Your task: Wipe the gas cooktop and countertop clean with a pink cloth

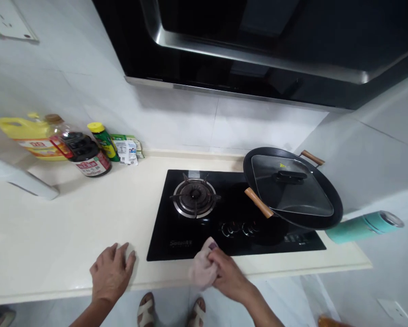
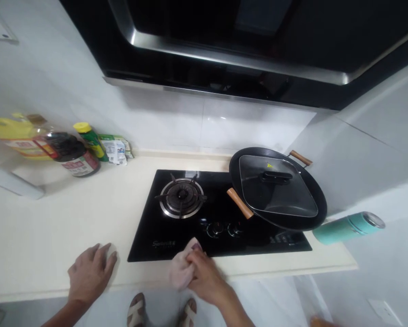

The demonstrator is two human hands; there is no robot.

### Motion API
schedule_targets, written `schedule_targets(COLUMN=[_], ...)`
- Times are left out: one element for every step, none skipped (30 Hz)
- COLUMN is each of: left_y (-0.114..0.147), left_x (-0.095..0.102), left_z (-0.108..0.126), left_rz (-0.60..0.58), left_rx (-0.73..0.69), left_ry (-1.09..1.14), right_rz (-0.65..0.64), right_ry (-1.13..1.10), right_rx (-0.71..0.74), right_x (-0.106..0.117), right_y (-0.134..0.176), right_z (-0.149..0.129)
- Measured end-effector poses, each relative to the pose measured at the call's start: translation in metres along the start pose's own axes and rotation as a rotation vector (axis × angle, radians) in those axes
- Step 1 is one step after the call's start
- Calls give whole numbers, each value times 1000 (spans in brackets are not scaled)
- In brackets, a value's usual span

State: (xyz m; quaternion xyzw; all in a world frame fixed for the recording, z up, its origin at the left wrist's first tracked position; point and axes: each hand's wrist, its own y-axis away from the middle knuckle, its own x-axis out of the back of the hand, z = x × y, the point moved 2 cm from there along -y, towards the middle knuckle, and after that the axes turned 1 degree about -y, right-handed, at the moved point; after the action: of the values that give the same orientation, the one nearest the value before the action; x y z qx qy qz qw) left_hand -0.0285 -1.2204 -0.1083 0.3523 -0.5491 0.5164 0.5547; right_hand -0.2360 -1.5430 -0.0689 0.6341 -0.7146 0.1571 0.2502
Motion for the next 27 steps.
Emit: schedule_targets(left_y=[0, 1, 1, 1, 2, 2, 2, 2, 2, 2, 2, 3, 3, 3, 3, 3, 3, 3, 3, 3, 3, 3, 3, 3, 2, 2, 1], left_x=[-1, -1, -2, -2, -2, -2, -2, -1, -1, -2, -2, -2, -3, -3, -4, -4, -3, -3, -2, -2, -1, 0, 0, 1, 2, 2, 3], left_z=[0, 0, 0, 0, 1, 1, 1, 1, 1, 1, 1, 1, 0, 0, 0, 0, 0, 0, 0, 0, 1, 1, 2, 2, 2, 3, 3], left_rz=[-1, -2, -5, -9, -12, -15, -16, -15, -12, -6, -1, 3, 7, 11, 15, 19, 24, 29, 28, 22, 13, 3, -6, -11, -9, -5, -2], left_rx=[1, 3, 4, 4, 4, 3, 3, 0, -2, -2, -1, -1, 0, 0, -3, -8, -11, -13, -16, -18, -18, -15, -12, -7, -3, -2, -4], left_ry=[0, -1, 0, 1, 2, 3, 3, 1, -2, -6, -10, -15, -18, -19, -19, -17, -16, -15, -13, -12, -10, -7, -4, -2, 0, 2, 7], right_rz=[94, 207, 336, 470, 589, 677, 724, 744, 744, 739, 738, 752, 778, 797, 784, 730, 635, 518, 398, 295, 220, 170, 141, 125, 120, 129, 151], right_ry=[-115, -204, -255, -267, -246, -208, -160, -96, -17, 71, 160, 241, 310, 363, 401, 435, 474, 519, 566, 610, 646, 673, 689, 700, 712, 725, 737], right_rx=[-69, -133, -195, -248, -292, -327, -353, -379, -405, -435, -467, -494, -505, -495, -464, -426, -389, -363, -354, -359, -372, -386, -397, -402, -401, -396, -388], right_x=[14, 29, 46, 63, 79, 94, 107, 118, 126, 131, 134, 135, 135, 132, 128, 122, 117, 111, 107, 104, 102, 102, 102, 101, 100, 98, 94], right_y=[8, 16, 21, 24, 24, 21, 14, 5, -5, -16, -25, -33, -38, -42, -44, -45, -47, -49, -53, -57, -62, -66, -70, -73, -73, -71, -67], right_z=[10, 20, 31, 41, 50, 57, 62, 64, 65, 64, 62, 60, 58, 56, 56, 55, 55, 56, 55, 55, 53, 50, 47, 44, 40, 37, 35])
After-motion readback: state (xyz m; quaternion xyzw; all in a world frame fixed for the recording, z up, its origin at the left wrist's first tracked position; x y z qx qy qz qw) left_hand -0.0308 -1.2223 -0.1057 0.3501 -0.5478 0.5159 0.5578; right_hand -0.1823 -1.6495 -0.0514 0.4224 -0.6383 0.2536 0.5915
